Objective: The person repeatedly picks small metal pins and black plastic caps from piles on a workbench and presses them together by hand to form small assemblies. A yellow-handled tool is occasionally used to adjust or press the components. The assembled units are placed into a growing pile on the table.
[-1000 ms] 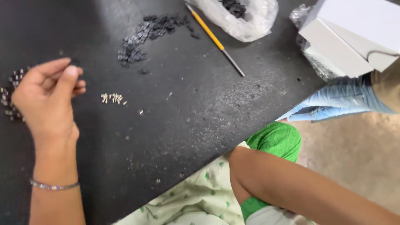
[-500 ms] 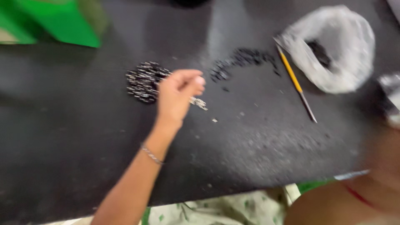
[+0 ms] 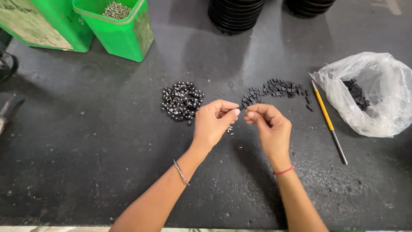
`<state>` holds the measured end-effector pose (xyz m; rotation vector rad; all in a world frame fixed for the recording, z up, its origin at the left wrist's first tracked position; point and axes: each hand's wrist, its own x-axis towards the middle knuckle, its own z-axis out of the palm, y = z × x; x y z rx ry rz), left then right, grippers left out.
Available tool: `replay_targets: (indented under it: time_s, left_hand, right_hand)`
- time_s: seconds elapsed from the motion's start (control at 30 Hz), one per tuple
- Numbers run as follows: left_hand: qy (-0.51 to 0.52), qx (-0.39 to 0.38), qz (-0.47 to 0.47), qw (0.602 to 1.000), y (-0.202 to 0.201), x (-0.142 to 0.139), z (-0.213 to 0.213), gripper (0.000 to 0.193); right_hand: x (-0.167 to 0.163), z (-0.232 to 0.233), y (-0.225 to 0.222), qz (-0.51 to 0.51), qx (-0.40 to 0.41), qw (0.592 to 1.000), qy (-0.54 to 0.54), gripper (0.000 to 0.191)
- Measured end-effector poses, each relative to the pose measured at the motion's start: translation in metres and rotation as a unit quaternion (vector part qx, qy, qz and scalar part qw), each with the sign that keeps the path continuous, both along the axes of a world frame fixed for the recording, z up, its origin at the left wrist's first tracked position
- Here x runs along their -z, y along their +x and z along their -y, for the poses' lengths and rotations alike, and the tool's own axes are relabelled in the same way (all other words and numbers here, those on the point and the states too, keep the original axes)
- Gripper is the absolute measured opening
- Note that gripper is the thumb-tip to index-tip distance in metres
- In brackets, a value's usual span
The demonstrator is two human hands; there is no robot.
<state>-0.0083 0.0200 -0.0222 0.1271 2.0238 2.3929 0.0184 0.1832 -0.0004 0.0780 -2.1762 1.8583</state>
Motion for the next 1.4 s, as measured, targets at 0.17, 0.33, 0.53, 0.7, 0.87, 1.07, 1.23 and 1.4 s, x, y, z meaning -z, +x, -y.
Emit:
replay_targets:
  time_s: [0.17, 0.33, 0.53, 0.7, 0.87, 1.07, 1.23, 1.4]
  left_hand:
    - [-0.024, 0.004, -0.018, 1.0, 0.006, -0.005, 0.0, 0.014]
    - [-0.036, -0.001, -0.032, 0.999, 0.011, -0.014, 0.0, 0.015]
    - [-0.059, 0.007, -0.033, 0.998, 0.013, -0.019, 0.003, 0.016]
    - [-0.085, 0.009, -0.058, 0.995, 0.015, -0.023, 0.003, 0.013]
    - [-0.112, 0.01, -0.115, 0.987, 0.017, -0.026, 0.006, 0.01]
    - [-0.139, 0.015, -0.144, 0.98, 0.016, -0.018, 0.001, 0.008]
    - [0.061, 0.051, -0.039, 0.996, 0.005, -0.006, 0.0, 0.017]
    - [0.167, 0.026, 0.004, 0.986, -0.01, -0.003, 0.017, 0.016]
  right_hand:
    - [0.007, 0.003, 0.004, -0.022, 0.034, 0.998, 0.055, 0.01]
    - [0.004, 0.007, 0.004, -0.036, 0.028, 0.998, 0.037, 0.009]
    - [0.007, 0.009, 0.005, -0.033, 0.033, 0.999, 0.027, 0.008]
    - [0.011, 0.007, 0.003, -0.009, 0.038, 0.999, 0.013, 0.009]
    - [0.013, -0.002, -0.001, 0.017, -0.023, 0.999, -0.041, 0.016]
    - [0.018, -0.007, -0.004, 0.015, -0.033, 0.999, -0.015, 0.01]
    - [0.0, -0.002, -0.003, 0.112, -0.054, 0.988, -0.09, 0.021]
    - [-0.018, 0.005, 0.016, 0.046, -0.099, 0.944, 0.31, 0.015]
